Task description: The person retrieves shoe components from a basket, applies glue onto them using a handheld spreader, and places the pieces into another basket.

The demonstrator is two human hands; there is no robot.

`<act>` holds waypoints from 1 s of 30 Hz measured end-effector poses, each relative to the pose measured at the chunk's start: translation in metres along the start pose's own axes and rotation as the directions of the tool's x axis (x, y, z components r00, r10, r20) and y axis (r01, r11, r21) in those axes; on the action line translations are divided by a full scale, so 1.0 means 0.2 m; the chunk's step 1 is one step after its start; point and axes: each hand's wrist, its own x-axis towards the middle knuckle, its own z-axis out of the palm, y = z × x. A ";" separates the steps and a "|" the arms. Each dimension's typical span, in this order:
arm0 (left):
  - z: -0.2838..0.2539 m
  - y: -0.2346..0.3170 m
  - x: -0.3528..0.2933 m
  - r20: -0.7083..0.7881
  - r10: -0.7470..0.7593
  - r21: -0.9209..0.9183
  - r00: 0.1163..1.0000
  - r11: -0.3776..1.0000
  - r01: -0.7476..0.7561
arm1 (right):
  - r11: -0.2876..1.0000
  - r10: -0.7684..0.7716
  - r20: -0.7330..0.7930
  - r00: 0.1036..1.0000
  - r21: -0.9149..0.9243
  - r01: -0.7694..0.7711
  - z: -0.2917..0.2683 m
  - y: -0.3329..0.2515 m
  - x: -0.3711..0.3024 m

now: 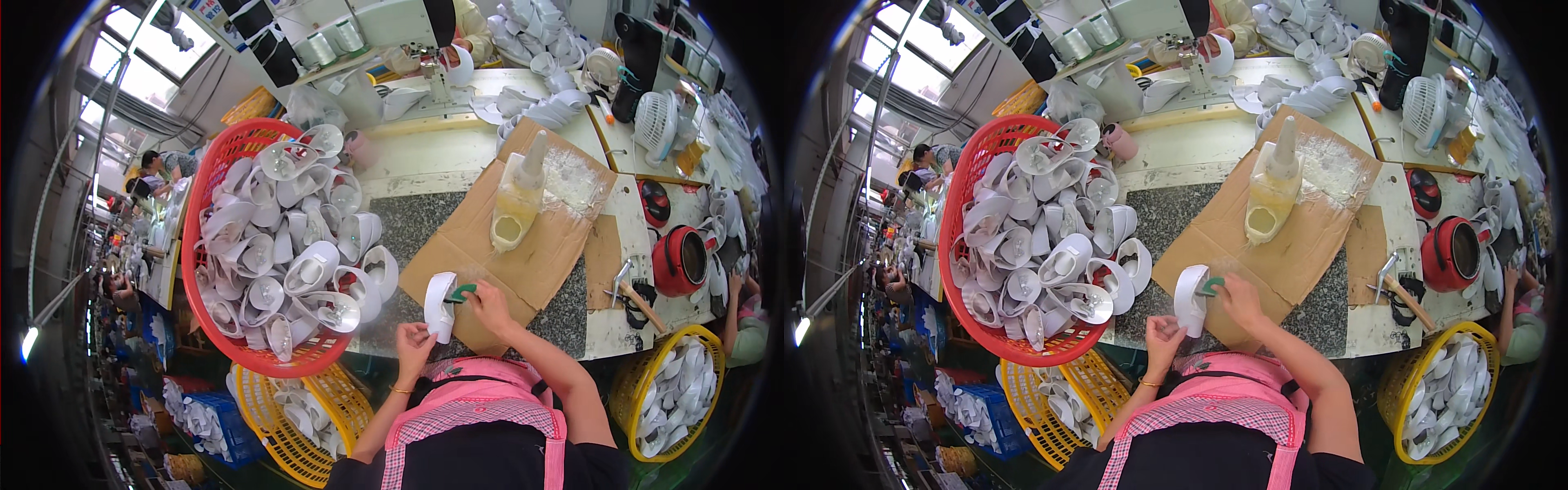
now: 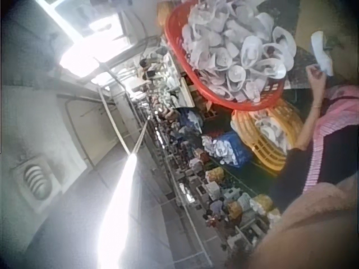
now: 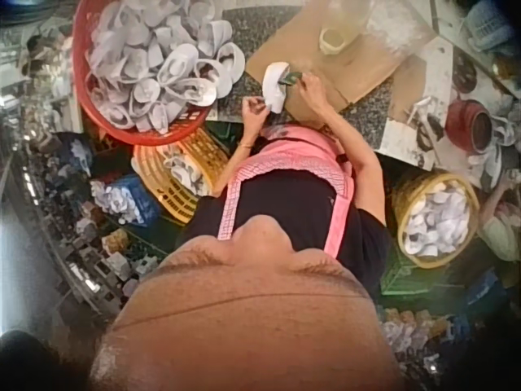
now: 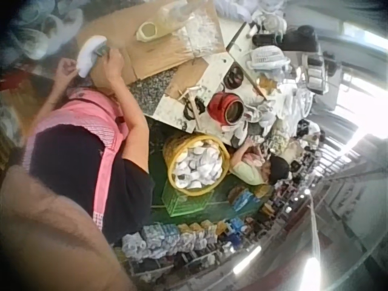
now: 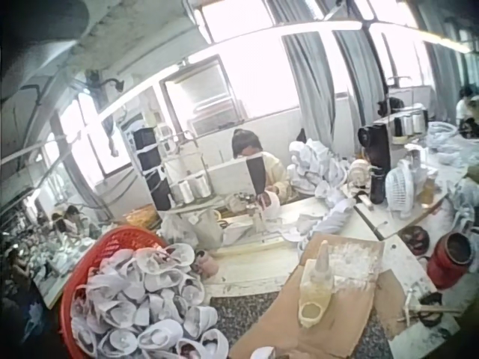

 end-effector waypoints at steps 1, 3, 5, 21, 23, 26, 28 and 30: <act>0.00 -0.01 0.01 -0.023 -0.022 -0.029 1.000 0.999 0.021 | 0.999 -0.042 -0.059 0.997 0.000 0.042 0.00 0.01 -0.01; -0.04 -0.02 0.00 -0.066 -0.094 -0.062 0.993 0.994 0.090 | 1.000 0.019 0.045 0.999 0.002 -0.019 -0.01 0.02 -0.05; -0.03 -0.02 -0.01 -0.053 -0.193 -0.124 0.980 0.975 0.186 | 0.997 0.079 0.155 0.985 -0.013 -0.078 -0.04 0.02 -0.04; -0.29 0.43 -0.20 -0.260 -0.160 -0.433 0.952 0.901 0.033 | 0.800 -0.061 0.018 0.998 -0.597 0.060 -0.21 -0.05 -0.23; -0.39 0.46 -0.41 -0.345 -0.213 -0.477 0.914 0.879 0.025 | 0.843 -0.162 0.049 0.986 -0.513 0.164 -0.23 -0.04 -0.21; -0.57 0.44 -0.78 -0.558 -0.240 -0.495 0.795 0.864 -0.087 | 0.834 -0.061 0.125 0.990 -0.539 0.120 -0.23 0.02 -0.15; -0.68 0.44 -1.00 -0.717 -0.199 -0.452 0.667 0.862 -0.229 | 0.835 0.016 0.134 0.991 -0.546 0.060 -0.24 -0.01 -0.11; -0.83 0.43 -1.14 -0.841 -0.202 -0.409 0.502 0.844 -0.346 | 0.855 -0.075 0.089 0.993 -0.506 0.110 -0.24 -0.05 -0.08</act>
